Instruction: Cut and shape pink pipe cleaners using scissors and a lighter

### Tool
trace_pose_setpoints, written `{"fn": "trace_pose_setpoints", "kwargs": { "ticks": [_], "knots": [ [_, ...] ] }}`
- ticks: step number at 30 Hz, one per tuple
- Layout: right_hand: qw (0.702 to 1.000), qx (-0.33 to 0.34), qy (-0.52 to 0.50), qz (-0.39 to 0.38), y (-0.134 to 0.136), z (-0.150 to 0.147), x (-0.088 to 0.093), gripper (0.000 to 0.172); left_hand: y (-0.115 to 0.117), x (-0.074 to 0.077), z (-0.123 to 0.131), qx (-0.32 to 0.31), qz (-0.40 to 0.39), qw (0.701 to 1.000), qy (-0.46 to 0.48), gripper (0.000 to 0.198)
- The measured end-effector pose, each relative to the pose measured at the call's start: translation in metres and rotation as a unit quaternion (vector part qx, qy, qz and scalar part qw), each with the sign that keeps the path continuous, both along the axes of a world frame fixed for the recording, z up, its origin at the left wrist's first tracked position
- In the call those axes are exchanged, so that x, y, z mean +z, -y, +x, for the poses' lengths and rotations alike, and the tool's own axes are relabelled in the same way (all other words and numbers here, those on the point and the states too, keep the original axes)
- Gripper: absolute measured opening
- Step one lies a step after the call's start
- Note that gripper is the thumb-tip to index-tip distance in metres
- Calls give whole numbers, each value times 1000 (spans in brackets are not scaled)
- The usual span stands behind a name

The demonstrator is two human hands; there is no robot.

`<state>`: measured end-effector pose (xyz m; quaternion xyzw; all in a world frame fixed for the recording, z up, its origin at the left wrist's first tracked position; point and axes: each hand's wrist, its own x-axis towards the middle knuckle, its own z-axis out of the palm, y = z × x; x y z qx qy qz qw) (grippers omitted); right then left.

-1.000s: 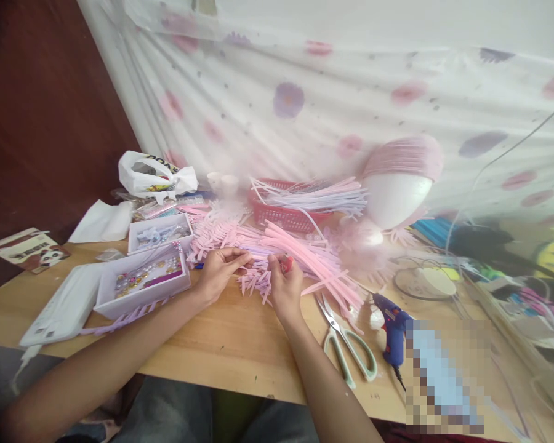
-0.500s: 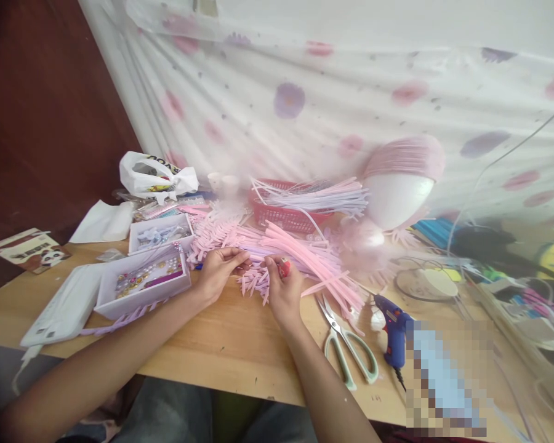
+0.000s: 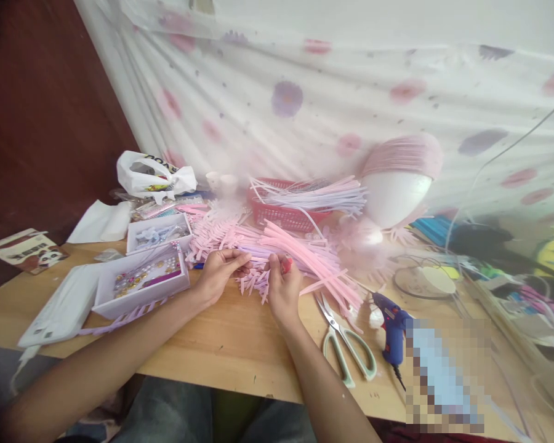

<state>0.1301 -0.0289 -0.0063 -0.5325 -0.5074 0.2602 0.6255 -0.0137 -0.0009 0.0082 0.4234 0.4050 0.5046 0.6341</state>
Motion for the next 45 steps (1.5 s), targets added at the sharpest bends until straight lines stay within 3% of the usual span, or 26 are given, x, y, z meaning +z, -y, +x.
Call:
{"fn": "trace_pose_setpoints", "kwargs": {
  "ticks": [10,19,29,40,45],
  "knots": [
    [999,34,-13,5,2,2,2,29,-2,1,-1,15,-26,999,16,39],
    [988,54,-145,-29,-2,0,-3,31,-1,0,0,1,-29,999,32,40],
    [976,71,-203,-47,-3,-2,0,34,-1,-1,-1,-5,-27,999,23,42],
    [975,56,-195,-95,-2,6,8,44,-3,0,-2,5,-26,999,28,41],
    [975,93,-171,-105,-2,2,3,35,-2,-3,-2,-11,-3,1000,27,38]
  ]
}}
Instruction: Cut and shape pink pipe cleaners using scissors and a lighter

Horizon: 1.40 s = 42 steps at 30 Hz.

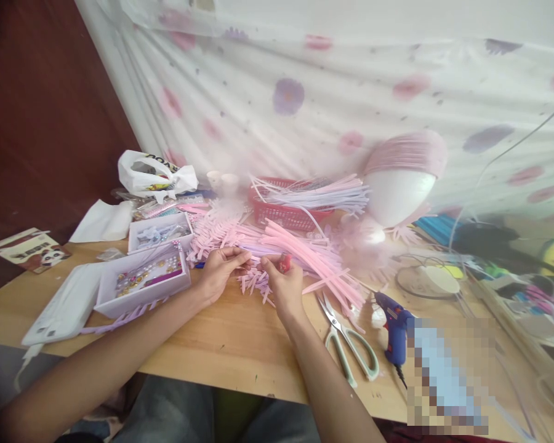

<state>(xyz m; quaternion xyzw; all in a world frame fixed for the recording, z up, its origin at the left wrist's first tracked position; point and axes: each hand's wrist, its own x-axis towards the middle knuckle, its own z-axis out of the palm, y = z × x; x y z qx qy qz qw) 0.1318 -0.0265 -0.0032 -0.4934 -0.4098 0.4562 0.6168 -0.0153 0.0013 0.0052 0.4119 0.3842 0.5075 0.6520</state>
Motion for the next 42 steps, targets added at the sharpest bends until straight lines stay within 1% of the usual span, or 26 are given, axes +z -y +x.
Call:
{"fn": "trace_pose_setpoints", "kwargs": {
  "ticks": [3,4,6,8,9,10,12,13,14,15,17,19,21,23,24,26,28,31,34,39,42],
  "knots": [
    [997,26,-66,-11,3,-8,-1,32,0,-4,1,-31,22,999,17,37],
    [997,36,-69,-19,3,-9,0,32,-1,-6,2,-42,33,998,14,34],
    [999,38,-17,-14,5,-10,3,31,-1,-8,2,-52,65,996,-13,28],
    [997,3,71,21,5,-6,6,30,0,-7,1,-49,127,988,-75,28],
    [993,-16,108,40,5,-4,8,30,1,-5,0,-44,168,977,-121,27],
    [989,-27,133,54,5,-2,9,33,3,-3,-1,-43,214,960,-174,27],
    [986,-20,155,64,4,1,9,34,7,2,-3,-40,294,914,-276,24],
    [985,-9,156,68,4,1,9,30,9,3,-3,-41,318,897,-303,25],
    [986,-2,150,72,3,1,8,26,10,4,-4,-42,329,889,-317,24],
    [988,-4,135,73,3,1,7,23,10,4,-3,-40,330,887,-320,21],
    [995,-29,81,57,2,0,4,25,8,1,-3,-25,307,903,-298,16],
    [998,-51,13,23,0,0,2,28,6,-3,-1,-2,271,928,-255,19],
    [999,-42,-34,-1,-1,0,1,32,3,-7,0,1,233,951,-205,23],
    [999,-23,-42,-9,-1,1,1,34,2,-8,1,-5,192,969,-157,28],
    [999,-23,-36,-11,-1,1,2,36,1,-8,1,-2,169,976,-135,30],
    [999,-40,-33,-10,0,2,4,40,-1,-6,0,21,125,988,-92,34],
    [997,-57,-49,-8,0,3,7,46,-3,-3,-1,53,90,993,-53,40],
    [998,-41,-46,-25,0,3,7,47,-3,0,-1,75,56,996,-6,44],
    [999,-11,-14,-42,1,2,5,43,-1,2,1,63,34,997,6,43],
    [995,42,-59,-75,3,0,1,46,3,3,2,32,20,999,-3,44],
    [993,57,-62,-76,4,0,1,46,4,4,2,23,16,1000,-2,43]
  ]
}}
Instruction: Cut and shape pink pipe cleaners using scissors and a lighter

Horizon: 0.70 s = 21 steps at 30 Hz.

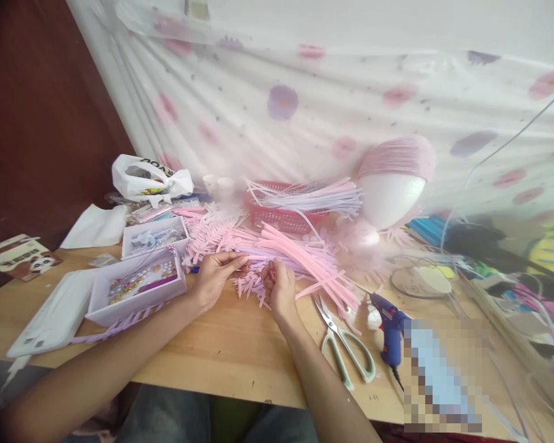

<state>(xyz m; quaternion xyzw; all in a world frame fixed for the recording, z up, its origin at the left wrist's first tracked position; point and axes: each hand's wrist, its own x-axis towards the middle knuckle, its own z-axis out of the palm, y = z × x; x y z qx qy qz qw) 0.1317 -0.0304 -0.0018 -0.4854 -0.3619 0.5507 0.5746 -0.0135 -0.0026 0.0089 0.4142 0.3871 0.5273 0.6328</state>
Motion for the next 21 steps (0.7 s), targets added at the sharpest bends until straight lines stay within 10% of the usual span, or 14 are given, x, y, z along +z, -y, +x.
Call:
{"fn": "trace_pose_setpoints", "kwargs": {
  "ticks": [21],
  "knots": [
    [999,34,-21,-25,4,-1,8,31,1,0,1,-8,-6,1000,4,43]
  ]
}}
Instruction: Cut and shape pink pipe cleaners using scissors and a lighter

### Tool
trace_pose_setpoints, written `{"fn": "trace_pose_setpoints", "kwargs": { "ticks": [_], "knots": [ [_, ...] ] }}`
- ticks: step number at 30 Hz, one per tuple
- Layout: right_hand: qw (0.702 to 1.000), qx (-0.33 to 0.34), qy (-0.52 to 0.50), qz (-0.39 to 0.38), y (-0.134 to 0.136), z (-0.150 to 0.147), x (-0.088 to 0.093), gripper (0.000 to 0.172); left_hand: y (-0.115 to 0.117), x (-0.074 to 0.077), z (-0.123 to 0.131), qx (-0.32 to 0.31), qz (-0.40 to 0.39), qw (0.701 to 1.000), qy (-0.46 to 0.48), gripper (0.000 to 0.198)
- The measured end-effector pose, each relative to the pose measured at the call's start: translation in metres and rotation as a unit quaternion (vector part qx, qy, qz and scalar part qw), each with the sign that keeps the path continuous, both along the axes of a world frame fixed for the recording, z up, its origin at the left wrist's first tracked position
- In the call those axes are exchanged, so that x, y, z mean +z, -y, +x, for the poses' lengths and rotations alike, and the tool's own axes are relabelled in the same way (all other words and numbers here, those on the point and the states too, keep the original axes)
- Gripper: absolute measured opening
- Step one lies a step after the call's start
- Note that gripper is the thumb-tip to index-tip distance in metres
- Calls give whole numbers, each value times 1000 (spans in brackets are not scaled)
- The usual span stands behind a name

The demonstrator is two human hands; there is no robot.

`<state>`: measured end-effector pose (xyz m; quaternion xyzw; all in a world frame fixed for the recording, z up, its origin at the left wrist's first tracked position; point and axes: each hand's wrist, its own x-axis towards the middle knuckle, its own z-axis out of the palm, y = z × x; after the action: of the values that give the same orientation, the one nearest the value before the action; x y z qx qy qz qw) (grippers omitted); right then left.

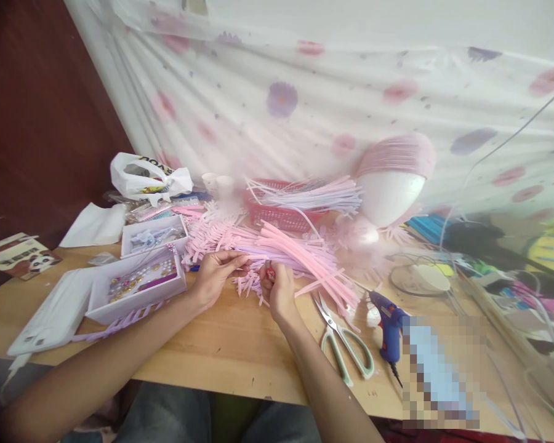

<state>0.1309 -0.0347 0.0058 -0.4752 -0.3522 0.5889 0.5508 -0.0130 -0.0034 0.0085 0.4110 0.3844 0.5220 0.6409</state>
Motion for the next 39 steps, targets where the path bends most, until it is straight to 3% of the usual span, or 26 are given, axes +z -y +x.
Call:
{"fn": "trace_pose_setpoints", "kwargs": {
  "ticks": [7,12,15,18,21,24,33,39],
  "knots": [
    [1000,-11,-1,-6,0,-1,1,39,0,-1,0,5,3,1000,6,42],
    [1000,-4,-8,2,1,-2,1,30,0,0,0,-4,3,1000,-4,44],
    [1000,-22,-4,22,1,-1,-2,38,0,0,0,-4,6,1000,-5,45],
    [992,-77,37,92,-2,2,-4,43,0,0,0,-4,5,1000,-2,44],
    [972,-131,111,163,-4,6,-3,35,0,0,-1,-6,2,1000,0,41],
    [956,-134,176,192,-3,9,-1,32,0,-1,-1,-9,4,1000,6,37],
    [917,-171,299,201,-2,8,0,43,2,0,1,-19,6,1000,4,35],
    [928,-143,287,190,1,9,0,39,0,-2,-1,-15,9,1000,1,38]
  ]
}}
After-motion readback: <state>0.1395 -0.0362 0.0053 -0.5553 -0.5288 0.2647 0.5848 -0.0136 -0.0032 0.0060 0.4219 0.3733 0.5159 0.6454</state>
